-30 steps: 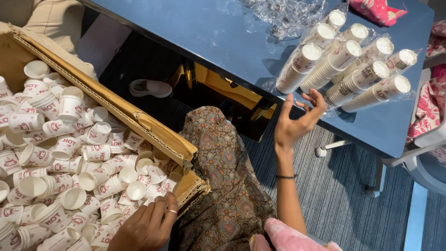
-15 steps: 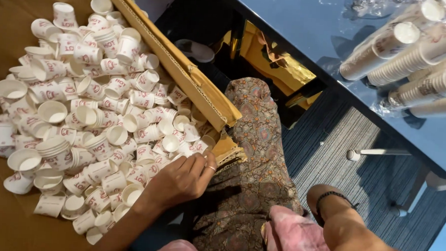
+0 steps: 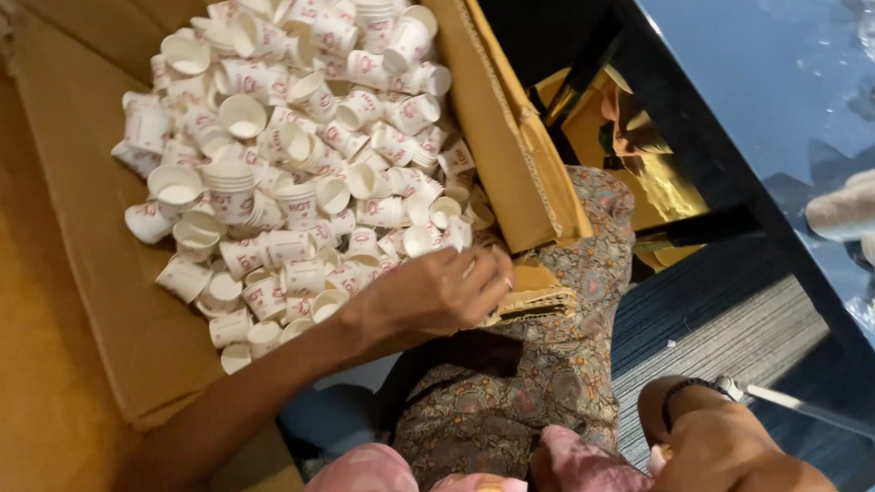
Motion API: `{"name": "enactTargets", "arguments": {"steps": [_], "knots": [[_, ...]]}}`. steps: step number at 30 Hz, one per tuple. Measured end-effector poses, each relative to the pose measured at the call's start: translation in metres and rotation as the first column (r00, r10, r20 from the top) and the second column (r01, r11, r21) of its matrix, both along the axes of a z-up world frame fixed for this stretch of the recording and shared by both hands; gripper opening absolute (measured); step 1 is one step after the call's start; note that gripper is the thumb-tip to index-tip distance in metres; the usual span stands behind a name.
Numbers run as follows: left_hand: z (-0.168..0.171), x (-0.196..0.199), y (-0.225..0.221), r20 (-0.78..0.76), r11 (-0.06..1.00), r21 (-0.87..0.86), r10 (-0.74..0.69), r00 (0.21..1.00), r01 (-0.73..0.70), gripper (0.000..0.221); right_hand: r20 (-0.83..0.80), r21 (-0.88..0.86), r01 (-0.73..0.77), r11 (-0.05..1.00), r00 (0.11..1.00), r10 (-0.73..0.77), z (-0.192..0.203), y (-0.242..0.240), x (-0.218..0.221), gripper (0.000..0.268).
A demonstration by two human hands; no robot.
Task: Stack and sort paper cups from a cardboard box onto a table.
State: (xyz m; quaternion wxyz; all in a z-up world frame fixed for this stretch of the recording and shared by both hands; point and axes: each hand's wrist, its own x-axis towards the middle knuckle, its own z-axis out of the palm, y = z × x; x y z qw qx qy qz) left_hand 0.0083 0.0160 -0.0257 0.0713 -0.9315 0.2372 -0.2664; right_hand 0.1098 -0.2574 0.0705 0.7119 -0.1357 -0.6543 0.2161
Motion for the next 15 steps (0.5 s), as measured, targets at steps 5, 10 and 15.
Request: {"name": "enactTargets", "arguments": {"steps": [5,10,15], "knots": [[-0.004,0.007,0.093,-0.11,0.949,-0.029,0.31,0.944,-0.315,0.006,0.129,-0.144,0.113,0.983,0.987,-0.094,-0.018,-0.014,0.021,0.022],[-0.006,-0.007,0.147,-0.381,0.77,-0.252,0.478,0.791,-0.586,0.004,0.376,-0.27,0.357,0.894,0.894,-0.244,-0.027,-0.021,0.027,0.026],[-0.067,-0.008,0.152,-0.514,0.774,-0.258,0.396,0.76,-0.578,0.016,0.393,-0.426,0.04,0.904,0.908,0.145,0.038,0.146,0.034,0.016]]}}
